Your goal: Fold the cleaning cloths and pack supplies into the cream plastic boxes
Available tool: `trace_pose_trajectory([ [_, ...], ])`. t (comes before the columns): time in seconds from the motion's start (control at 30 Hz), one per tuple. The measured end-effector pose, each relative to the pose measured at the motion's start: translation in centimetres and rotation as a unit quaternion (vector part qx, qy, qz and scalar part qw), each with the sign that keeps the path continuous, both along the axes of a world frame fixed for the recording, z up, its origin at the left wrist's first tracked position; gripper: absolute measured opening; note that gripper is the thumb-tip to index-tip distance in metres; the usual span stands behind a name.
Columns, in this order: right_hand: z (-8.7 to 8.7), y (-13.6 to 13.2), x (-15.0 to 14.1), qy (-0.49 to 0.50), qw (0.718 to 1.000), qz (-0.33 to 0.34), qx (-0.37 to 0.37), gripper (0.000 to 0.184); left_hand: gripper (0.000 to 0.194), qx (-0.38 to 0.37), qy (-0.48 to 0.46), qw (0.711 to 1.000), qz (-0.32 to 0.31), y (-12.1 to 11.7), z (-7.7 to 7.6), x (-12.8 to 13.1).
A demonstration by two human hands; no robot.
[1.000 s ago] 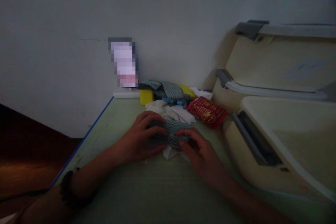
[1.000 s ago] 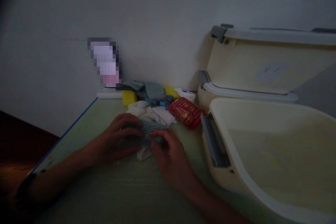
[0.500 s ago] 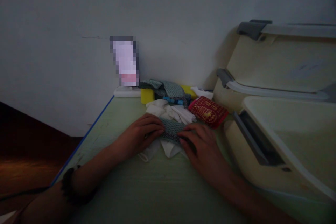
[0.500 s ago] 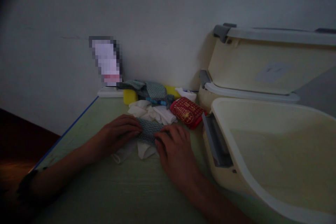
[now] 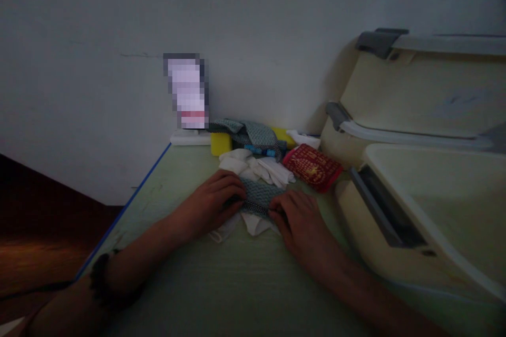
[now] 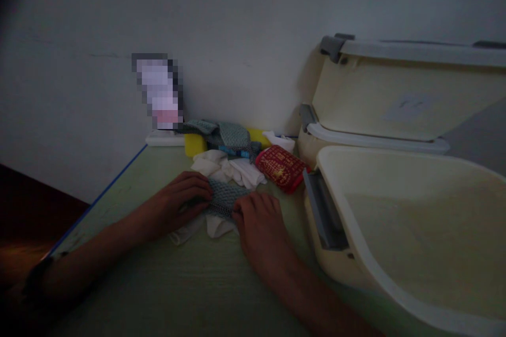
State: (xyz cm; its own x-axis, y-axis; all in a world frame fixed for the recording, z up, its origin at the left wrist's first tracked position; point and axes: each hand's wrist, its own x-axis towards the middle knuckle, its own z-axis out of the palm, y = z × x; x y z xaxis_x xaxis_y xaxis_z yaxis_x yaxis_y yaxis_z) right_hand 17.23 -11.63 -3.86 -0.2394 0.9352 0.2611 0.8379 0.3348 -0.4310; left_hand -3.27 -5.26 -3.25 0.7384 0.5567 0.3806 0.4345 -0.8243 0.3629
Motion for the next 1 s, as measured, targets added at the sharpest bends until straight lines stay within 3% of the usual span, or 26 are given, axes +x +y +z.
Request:
trace_pose_trajectory([
  [0.2, -0.2, 0.0, -0.3, -0.01, 1.0, -0.002, -0.013, 0.009, 0.013, 0.002, 0.009, 1.0, 0.005, 0.0, -0.1, 0.1],
  [0.47, -0.1, -0.3, 0.0, -0.013, 0.999, 0.037, -0.031, 0.038, 0.014, 0.007, 0.037, 0.999, 0.022, -0.4, 0.3, 0.2],
  [0.67, 0.0, -0.3, 0.2, 0.003, 0.998, 0.046, -0.05, 0.03, 0.012, -0.027, 0.058, 0.998, 0.008, -0.7, 1.4, -0.1],
  [0.93, 0.0, -0.1, 0.2, 0.029, 0.998, 0.029, -0.037, 0.019, 0.017, -0.054, 0.022, 0.997, 0.058, 0.3, -0.1, -0.1],
  [1.0, -0.2, 0.0, 0.2, 0.029, 0.999, 0.015, -0.029, 0.023, 0.02, -0.062, 0.029, 0.996, 0.061, 0.3, -0.2, -0.2],
])
